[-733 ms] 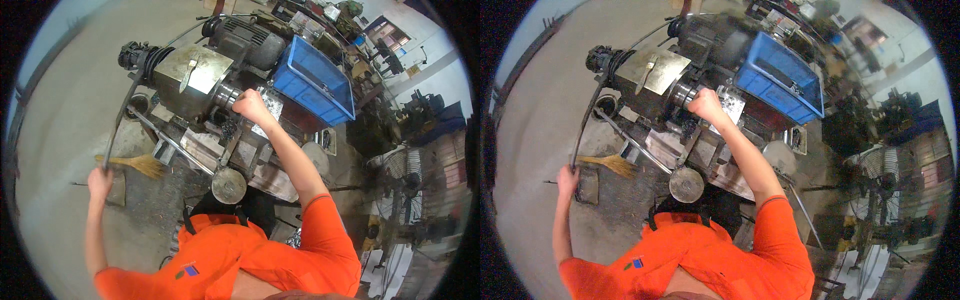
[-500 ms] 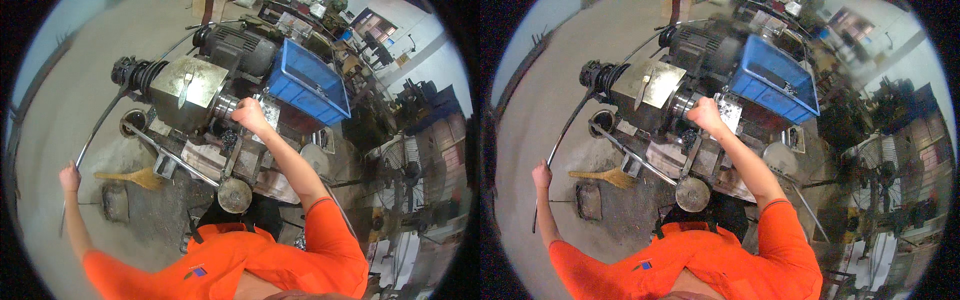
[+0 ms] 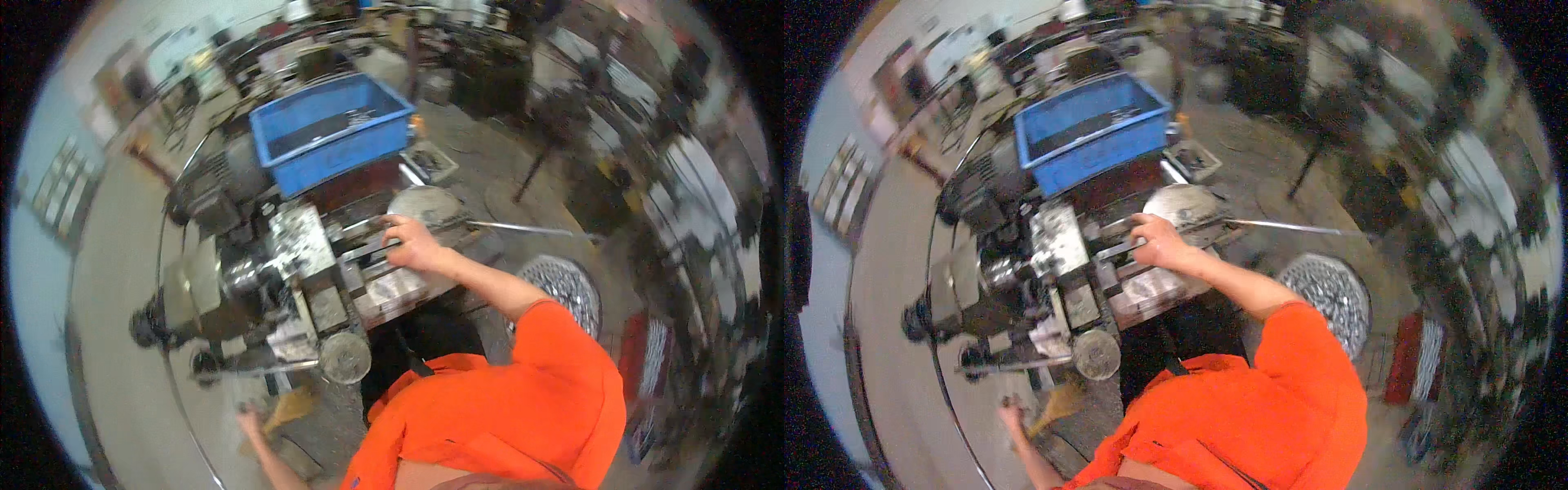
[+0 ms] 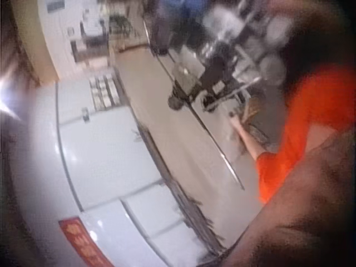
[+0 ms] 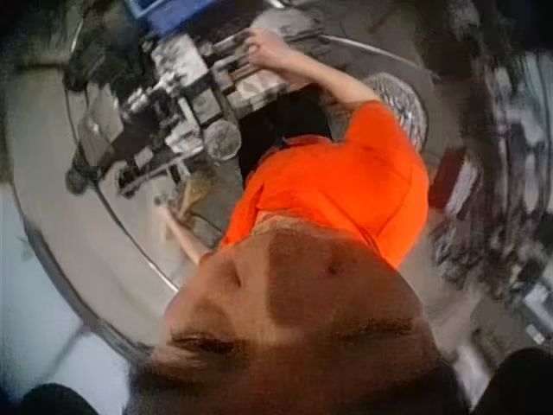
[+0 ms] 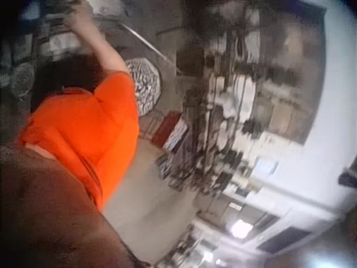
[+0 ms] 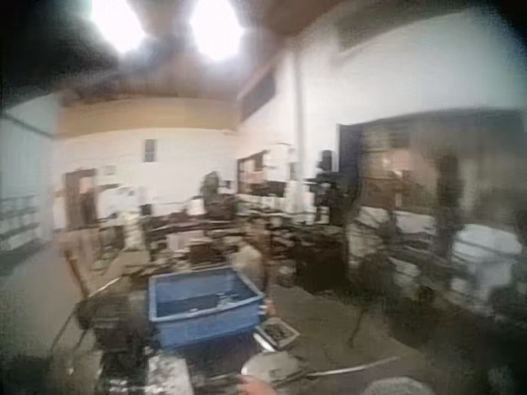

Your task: The person operates a metal turning machine, repeatedly inserting small metal parts into the chuck, engaging the machine, and removing the processed parts. The person places the finished parts into a blue bin and continues the cycle with additional parts from a nearby container.

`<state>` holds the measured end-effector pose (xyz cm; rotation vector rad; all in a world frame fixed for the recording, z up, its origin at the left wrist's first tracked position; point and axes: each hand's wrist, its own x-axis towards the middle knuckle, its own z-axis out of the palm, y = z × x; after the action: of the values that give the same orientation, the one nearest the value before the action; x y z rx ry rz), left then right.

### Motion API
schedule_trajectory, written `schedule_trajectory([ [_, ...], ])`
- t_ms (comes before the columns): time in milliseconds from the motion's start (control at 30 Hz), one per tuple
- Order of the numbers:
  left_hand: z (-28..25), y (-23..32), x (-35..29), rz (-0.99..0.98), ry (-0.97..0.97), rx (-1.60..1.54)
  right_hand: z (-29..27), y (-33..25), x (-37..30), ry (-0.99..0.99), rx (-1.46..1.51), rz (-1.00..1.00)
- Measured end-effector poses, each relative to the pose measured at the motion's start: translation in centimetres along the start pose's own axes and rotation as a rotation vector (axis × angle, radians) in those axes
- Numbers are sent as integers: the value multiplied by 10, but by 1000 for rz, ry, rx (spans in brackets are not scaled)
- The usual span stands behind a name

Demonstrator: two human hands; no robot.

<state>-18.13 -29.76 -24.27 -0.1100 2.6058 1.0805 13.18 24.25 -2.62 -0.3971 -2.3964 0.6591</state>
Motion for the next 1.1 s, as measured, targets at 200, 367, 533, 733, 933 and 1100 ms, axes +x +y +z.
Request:
schedule_trajectory([
  [200, 85, -11, 43, 569, -35, 911, -97, 63, -87, 59, -245, 302],
  [367, 40, 71, 5, 577, 7, 993, -144, 114, -114, -47, -547, 580],
  [533, 26, 71, -5, 523, 63, 744, -180, 212, -189, -203, -809, 966],
  [733, -27, 83, -5, 238, 113, -262, -175, 203, -215, -237, -886, 1032],
  [933, 0, 169, -46, 143, 157, -398, -139, 128, -270, -228, -865, 976],
  [1100, 34, 135, 4, 120, 277, -531, -93, 41, -280, -96, -414, 999],
])
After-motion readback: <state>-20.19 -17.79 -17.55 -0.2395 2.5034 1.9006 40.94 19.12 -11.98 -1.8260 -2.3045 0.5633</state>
